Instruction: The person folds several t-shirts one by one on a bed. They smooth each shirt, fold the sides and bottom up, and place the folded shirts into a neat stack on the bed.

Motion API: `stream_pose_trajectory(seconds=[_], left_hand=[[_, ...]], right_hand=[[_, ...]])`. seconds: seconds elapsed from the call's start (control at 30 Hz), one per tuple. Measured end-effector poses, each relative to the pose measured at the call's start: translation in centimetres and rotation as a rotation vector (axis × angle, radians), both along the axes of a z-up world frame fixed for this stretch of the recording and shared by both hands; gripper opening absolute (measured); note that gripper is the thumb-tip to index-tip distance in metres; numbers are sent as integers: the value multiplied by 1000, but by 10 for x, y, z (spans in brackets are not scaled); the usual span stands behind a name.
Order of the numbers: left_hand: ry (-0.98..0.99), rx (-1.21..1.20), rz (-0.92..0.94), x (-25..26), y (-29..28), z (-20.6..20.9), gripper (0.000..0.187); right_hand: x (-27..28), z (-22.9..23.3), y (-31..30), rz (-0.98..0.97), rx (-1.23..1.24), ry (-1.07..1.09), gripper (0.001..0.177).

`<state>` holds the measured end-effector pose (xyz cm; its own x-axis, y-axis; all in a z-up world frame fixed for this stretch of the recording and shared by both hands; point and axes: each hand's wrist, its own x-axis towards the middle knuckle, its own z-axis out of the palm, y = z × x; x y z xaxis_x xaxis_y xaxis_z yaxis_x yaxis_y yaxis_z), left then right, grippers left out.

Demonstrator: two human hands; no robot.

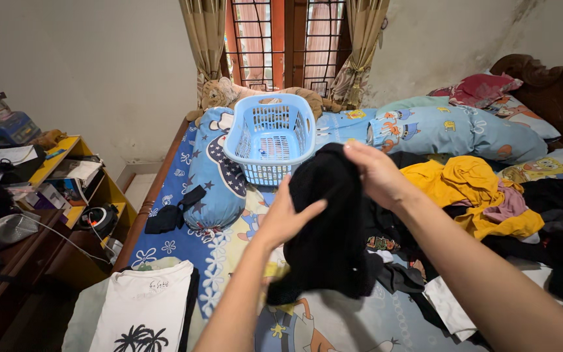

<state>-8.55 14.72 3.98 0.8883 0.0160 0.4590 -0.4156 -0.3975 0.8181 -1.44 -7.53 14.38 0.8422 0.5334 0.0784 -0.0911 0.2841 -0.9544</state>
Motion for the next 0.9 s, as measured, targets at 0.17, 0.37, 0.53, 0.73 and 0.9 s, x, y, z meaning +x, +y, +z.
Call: stream_pose_trajectory(seconds=[0.17,0.37,0.53,0.73,0.9], left_hand=[[243,-411,-282,12,-20,64,74],[154,11,-196,14,-5,136,19],[-110,177,21,1,3,179,22],[-157,197,347,6,-3,177,29],[387,-357,258,22,-24,169,27]], right_hand=[[-13,11,1,149,-77,-188,17],[-7,1,-23,-63,-586,-624,39],[-4,-37,-21,-435,-899,-598,34],[-46,-22,6,-632,-1038,-983,89],[-93,-13,42,-403,-370,-712,69]])
